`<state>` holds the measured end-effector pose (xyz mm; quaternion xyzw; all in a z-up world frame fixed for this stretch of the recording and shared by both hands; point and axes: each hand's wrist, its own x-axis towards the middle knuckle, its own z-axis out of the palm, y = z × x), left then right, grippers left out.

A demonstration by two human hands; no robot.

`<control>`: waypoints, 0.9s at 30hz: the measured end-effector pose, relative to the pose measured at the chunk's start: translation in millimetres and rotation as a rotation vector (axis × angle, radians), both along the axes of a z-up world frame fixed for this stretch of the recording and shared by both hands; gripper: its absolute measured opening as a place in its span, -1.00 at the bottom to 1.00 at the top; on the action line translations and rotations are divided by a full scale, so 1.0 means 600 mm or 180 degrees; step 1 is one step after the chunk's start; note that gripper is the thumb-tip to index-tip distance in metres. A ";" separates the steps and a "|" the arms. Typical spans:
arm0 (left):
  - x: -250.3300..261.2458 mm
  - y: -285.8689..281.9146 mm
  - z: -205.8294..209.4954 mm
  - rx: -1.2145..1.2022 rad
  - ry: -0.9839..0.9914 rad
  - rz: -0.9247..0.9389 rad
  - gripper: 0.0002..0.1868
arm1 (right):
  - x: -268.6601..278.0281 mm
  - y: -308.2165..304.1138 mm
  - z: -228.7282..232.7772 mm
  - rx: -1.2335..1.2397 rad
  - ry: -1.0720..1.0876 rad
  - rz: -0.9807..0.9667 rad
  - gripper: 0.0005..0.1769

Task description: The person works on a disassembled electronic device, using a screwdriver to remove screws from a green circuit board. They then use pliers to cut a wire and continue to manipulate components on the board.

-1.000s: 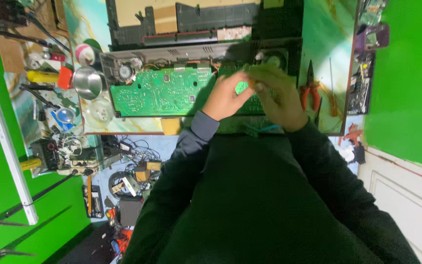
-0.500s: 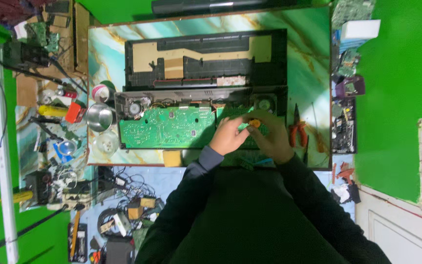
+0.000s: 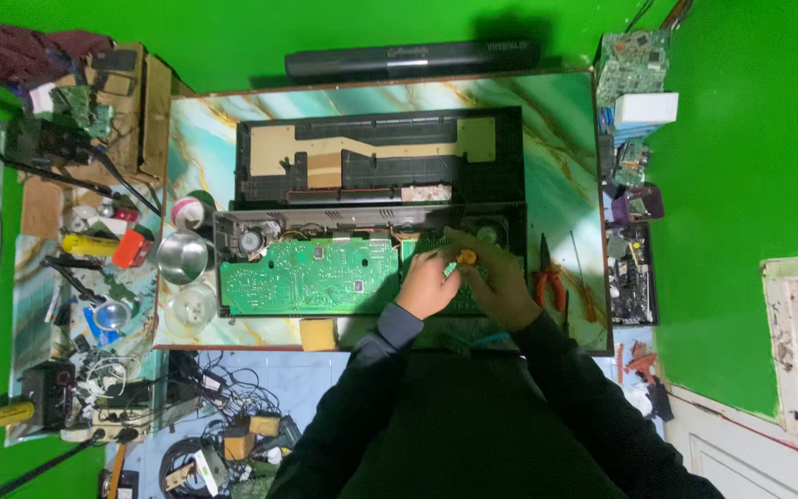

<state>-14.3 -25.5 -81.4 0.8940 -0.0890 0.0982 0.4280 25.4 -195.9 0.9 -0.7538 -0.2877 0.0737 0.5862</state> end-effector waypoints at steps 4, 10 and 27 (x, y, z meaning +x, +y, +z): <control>0.009 0.000 0.025 -0.0569 0.0295 0.0019 -0.68 | 0.004 0.011 -0.008 0.0053 0.0012 -0.0321 -0.60; -0.004 -0.005 0.077 -0.1083 -0.0021 -0.0162 -0.65 | -0.002 0.003 0.027 -0.0028 -0.0724 -0.0069 -0.67; 0.013 0.044 0.109 -0.0110 0.0911 -0.0006 -0.57 | 0.003 0.018 0.066 -0.0221 -0.0186 -0.0269 -0.61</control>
